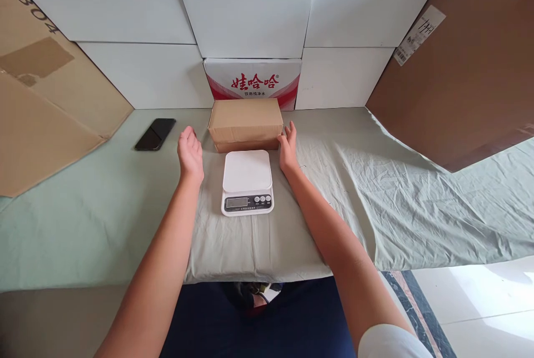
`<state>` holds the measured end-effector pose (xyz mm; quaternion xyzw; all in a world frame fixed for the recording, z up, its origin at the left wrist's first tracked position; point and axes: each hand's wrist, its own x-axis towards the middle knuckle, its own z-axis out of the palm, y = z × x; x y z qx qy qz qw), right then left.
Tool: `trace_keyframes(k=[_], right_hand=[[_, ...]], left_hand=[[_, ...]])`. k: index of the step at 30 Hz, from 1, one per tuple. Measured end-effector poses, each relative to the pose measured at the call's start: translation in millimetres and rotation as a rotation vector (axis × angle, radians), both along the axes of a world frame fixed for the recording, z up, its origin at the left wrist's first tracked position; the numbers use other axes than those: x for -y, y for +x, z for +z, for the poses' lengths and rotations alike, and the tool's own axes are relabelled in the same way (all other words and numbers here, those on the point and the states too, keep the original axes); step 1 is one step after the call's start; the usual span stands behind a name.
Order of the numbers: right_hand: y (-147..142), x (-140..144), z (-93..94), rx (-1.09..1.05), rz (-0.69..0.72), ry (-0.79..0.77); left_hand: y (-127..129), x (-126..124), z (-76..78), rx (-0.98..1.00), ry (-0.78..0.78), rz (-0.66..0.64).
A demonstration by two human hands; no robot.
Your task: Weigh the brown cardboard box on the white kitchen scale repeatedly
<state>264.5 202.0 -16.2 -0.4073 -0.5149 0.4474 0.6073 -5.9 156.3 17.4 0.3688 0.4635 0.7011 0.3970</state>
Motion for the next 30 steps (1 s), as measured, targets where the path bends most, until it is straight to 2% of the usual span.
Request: trace_keyframes(k=[3, 6, 10, 16, 30], right_hand=[[-1, 2, 3.1, -0.056, -0.072, -0.057], [-3, 4, 6.7, -0.058, -0.084, -0.066], [-4, 6, 8.9, -0.055, -0.063, -0.066], [-5, 7, 6.6, 0.016, -0.032, 0.017], [-7, 8, 8.8, 0.010, -0.033, 0.040]], left_hand=[[2, 2, 2.6, 0.011, -0.015, 0.010], [6, 1, 1.7, 0.021, -0.043, 0.011], [11, 1, -1.3, 0.028, -0.082, -0.021], [18, 0, -3.7, 0.027, -0.097, -0.068], [20, -1, -4.6, 0.026, -0.099, -0.070]])
